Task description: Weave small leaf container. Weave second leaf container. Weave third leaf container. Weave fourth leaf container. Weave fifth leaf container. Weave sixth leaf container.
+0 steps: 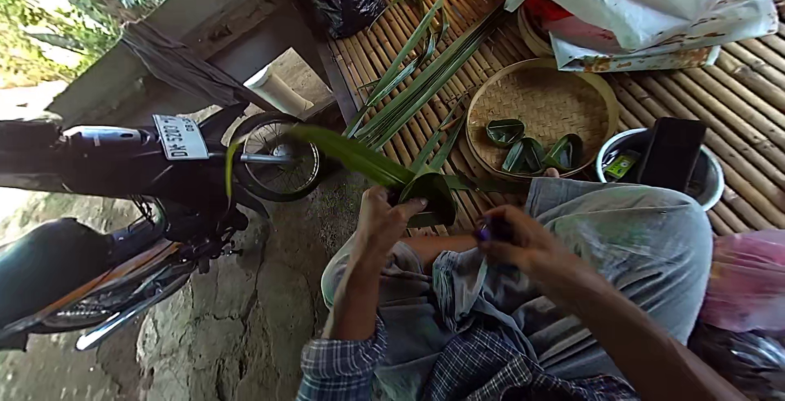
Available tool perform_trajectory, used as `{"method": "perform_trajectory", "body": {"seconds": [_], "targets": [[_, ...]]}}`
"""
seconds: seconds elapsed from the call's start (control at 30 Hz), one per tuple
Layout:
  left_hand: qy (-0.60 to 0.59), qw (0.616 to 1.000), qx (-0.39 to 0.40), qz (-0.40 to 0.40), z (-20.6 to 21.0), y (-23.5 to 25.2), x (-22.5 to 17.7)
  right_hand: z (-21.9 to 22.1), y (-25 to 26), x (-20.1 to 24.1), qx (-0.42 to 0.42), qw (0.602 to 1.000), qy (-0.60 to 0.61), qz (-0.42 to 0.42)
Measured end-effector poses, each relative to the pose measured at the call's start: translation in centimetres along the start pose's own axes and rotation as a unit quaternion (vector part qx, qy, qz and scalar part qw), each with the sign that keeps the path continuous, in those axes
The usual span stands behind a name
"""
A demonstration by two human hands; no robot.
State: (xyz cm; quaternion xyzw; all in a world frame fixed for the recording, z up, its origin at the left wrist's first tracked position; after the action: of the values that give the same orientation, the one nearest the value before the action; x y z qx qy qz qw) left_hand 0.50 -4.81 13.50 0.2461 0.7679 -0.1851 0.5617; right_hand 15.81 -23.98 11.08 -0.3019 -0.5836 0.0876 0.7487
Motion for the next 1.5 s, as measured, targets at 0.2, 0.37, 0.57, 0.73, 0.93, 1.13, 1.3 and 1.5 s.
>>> {"method": "perform_trajectory", "body": {"seconds": [0.2, 0.37, 0.57, 0.73, 0.93, 1.13, 1.3, 1.5], "targets": [[0.085, 0.958, 0.27, -0.037, 2.6, -0.6, -1.9, -2.1, 0.1, 5.3, -0.106, 0.959, -0.206, -0.161], [0.058, 0.944, 0.323, -0.019, 3.6, -0.9, -3.8, -1.1, 0.3, 5.8, -0.108, 0.931, -0.294, -0.189], [-0.172, 0.965, 0.184, 0.068, 3.4, -1.4, -3.4, -1.3, 0.3, 5.9, -0.108, 0.978, -0.072, -0.166], [-0.309, 0.951, -0.007, 0.031, 5.7, -3.3, -2.8, -1.0, 0.8, 5.9, -0.108, 0.981, 0.008, -0.163], [-0.311, 0.95, -0.032, 0.025, 6.0, -3.5, -2.5, -0.8, 0.8, 6.0, -0.121, 0.979, 0.004, -0.164], [-0.143, 0.983, -0.063, 0.093, 4.9, -2.4, -2.7, -0.9, 0.3, 6.3, -0.12, 0.969, -0.173, -0.125], [-0.128, 0.983, -0.067, 0.114, 4.3, -2.2, -2.4, -2.3, -0.1, 6.9, -0.091, 0.933, -0.322, -0.133], [-0.112, 0.983, -0.025, 0.14, 4.4, -2.4, -2.8, -3.0, -0.1, 8.6, -0.065, 0.943, -0.301, -0.124]]}}
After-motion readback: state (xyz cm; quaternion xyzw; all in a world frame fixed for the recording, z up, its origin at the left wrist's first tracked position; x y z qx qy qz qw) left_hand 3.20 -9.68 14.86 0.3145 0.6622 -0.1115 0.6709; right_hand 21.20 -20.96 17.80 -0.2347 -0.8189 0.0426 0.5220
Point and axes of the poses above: each hand's wrist, its own y-axis towards the middle knuckle, its own z-axis out of the palm, x = y × z, the point moved 3 cm from there along y, towards the middle knuckle, and after that the axes turned 12 degrees about z, right-handed, at the moved point
